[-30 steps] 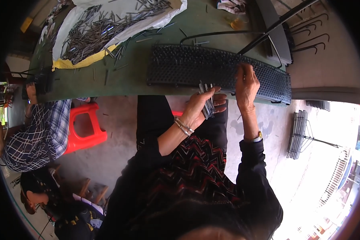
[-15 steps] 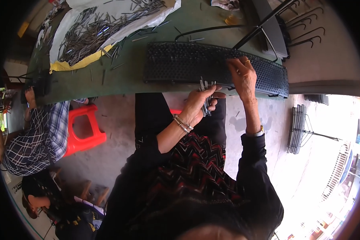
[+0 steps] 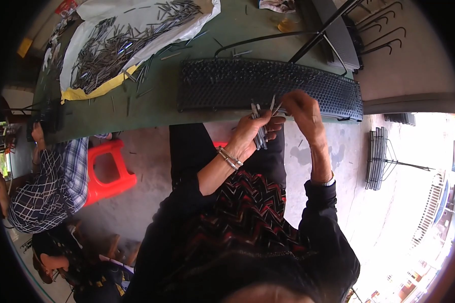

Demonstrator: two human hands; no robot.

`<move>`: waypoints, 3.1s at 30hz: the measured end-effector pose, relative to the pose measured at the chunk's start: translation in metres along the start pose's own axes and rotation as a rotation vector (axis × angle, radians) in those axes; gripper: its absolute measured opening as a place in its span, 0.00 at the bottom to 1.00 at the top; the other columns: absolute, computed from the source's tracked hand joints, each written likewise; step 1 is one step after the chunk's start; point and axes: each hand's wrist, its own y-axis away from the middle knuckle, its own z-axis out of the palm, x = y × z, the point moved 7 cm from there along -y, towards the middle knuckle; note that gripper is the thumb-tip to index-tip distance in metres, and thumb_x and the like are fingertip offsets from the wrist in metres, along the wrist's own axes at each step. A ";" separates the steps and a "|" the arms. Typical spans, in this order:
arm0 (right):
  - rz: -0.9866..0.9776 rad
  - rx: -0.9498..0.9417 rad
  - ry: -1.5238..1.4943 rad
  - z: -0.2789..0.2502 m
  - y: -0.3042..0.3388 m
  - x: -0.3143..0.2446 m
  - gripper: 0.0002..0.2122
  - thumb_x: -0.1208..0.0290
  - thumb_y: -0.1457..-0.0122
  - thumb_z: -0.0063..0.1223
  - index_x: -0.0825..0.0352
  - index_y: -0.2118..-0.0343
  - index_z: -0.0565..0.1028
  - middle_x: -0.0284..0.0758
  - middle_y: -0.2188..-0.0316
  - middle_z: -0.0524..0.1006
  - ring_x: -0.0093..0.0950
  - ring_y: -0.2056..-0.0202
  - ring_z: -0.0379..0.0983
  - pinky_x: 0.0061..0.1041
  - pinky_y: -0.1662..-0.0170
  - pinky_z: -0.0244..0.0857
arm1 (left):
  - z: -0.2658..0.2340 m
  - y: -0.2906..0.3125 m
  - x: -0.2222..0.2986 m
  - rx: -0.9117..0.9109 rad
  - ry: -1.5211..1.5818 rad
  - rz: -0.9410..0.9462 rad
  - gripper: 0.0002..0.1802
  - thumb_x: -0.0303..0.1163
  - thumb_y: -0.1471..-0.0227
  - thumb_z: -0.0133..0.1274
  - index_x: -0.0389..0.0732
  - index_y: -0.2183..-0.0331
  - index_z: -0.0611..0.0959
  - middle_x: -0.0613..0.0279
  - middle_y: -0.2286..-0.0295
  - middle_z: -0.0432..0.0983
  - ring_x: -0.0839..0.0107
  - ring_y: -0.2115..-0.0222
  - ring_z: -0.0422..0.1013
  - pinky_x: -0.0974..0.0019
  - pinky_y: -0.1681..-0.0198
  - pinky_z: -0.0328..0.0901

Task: The recorder is picking up small metal rods and placing them into holes on a perforated metal plate.

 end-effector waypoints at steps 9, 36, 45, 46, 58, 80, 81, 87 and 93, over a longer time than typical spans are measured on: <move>-0.404 0.592 0.349 -0.020 -0.018 -0.015 0.03 0.75 0.43 0.52 0.69 0.67 0.73 0.39 0.79 0.74 0.29 0.78 0.72 0.27 0.73 0.64 | -0.007 -0.011 -0.011 0.065 0.047 -0.075 0.14 0.35 0.41 0.48 0.35 0.58 0.76 0.53 0.67 0.77 0.68 0.68 0.75 0.62 0.66 0.73; -0.745 0.217 0.814 0.055 0.026 -0.023 0.20 0.73 0.51 0.58 0.67 0.53 0.74 0.38 0.50 0.71 0.34 0.48 0.67 0.35 0.48 0.60 | -0.035 0.029 0.006 0.067 0.228 0.008 0.15 0.39 0.42 0.52 0.36 0.64 0.75 0.70 0.81 0.63 0.80 0.84 0.56 0.76 0.82 0.52; -0.808 0.264 0.644 0.036 0.033 -0.024 0.13 0.81 0.51 0.57 0.68 0.61 0.73 0.37 0.62 0.76 0.32 0.60 0.74 0.29 0.56 0.67 | -0.018 0.025 0.003 0.044 0.215 -0.009 0.12 0.33 0.42 0.49 0.33 0.62 0.75 0.67 0.79 0.66 0.82 0.84 0.55 0.76 0.81 0.52; -0.611 0.389 0.467 0.019 0.026 -0.017 0.11 0.81 0.49 0.56 0.69 0.62 0.72 0.37 0.65 0.77 0.31 0.63 0.75 0.28 0.58 0.67 | -0.017 0.023 0.002 0.042 0.214 -0.012 0.12 0.33 0.42 0.49 0.33 0.62 0.75 0.67 0.79 0.66 0.82 0.84 0.55 0.76 0.81 0.52; -0.337 0.610 0.250 -0.017 -0.017 0.001 0.07 0.76 0.43 0.53 0.66 0.61 0.71 0.36 0.70 0.79 0.26 0.67 0.77 0.25 0.62 0.67 | 0.006 0.006 -0.009 0.014 0.112 -0.089 0.15 0.35 0.43 0.52 0.32 0.61 0.77 0.67 0.80 0.66 0.81 0.83 0.57 0.75 0.81 0.53; -0.225 0.513 0.254 -0.039 0.009 -0.014 0.04 0.76 0.42 0.49 0.69 0.66 0.73 0.34 0.76 0.76 0.19 0.74 0.71 0.21 0.70 0.65 | 0.021 -0.001 -0.007 0.051 -0.081 -0.080 0.18 0.39 0.42 0.51 0.37 0.55 0.78 0.66 0.79 0.70 0.80 0.82 0.60 0.75 0.81 0.55; -0.271 0.555 0.270 -0.041 0.006 -0.011 0.03 0.76 0.42 0.50 0.69 0.68 0.72 0.37 0.75 0.76 0.23 0.75 0.72 0.23 0.71 0.65 | 0.022 -0.001 -0.008 0.049 -0.104 -0.105 0.17 0.39 0.42 0.51 0.38 0.55 0.78 0.68 0.80 0.68 0.80 0.82 0.59 0.75 0.81 0.55; -0.416 0.643 0.446 -0.034 -0.013 -0.010 0.03 0.76 0.43 0.52 0.68 0.67 0.73 0.40 0.74 0.76 0.32 0.75 0.74 0.25 0.70 0.67 | 0.026 -0.016 -0.022 -0.139 -0.056 -0.168 0.16 0.40 0.42 0.51 0.38 0.59 0.77 0.73 0.82 0.60 0.81 0.82 0.57 0.76 0.81 0.54; -0.385 0.574 0.453 -0.038 -0.020 -0.008 0.04 0.77 0.43 0.53 0.67 0.65 0.74 0.39 0.73 0.77 0.29 0.74 0.75 0.25 0.70 0.68 | 0.026 -0.010 -0.014 -0.119 -0.023 -0.115 0.18 0.39 0.43 0.52 0.34 0.59 0.77 0.67 0.77 0.67 0.81 0.80 0.60 0.77 0.80 0.55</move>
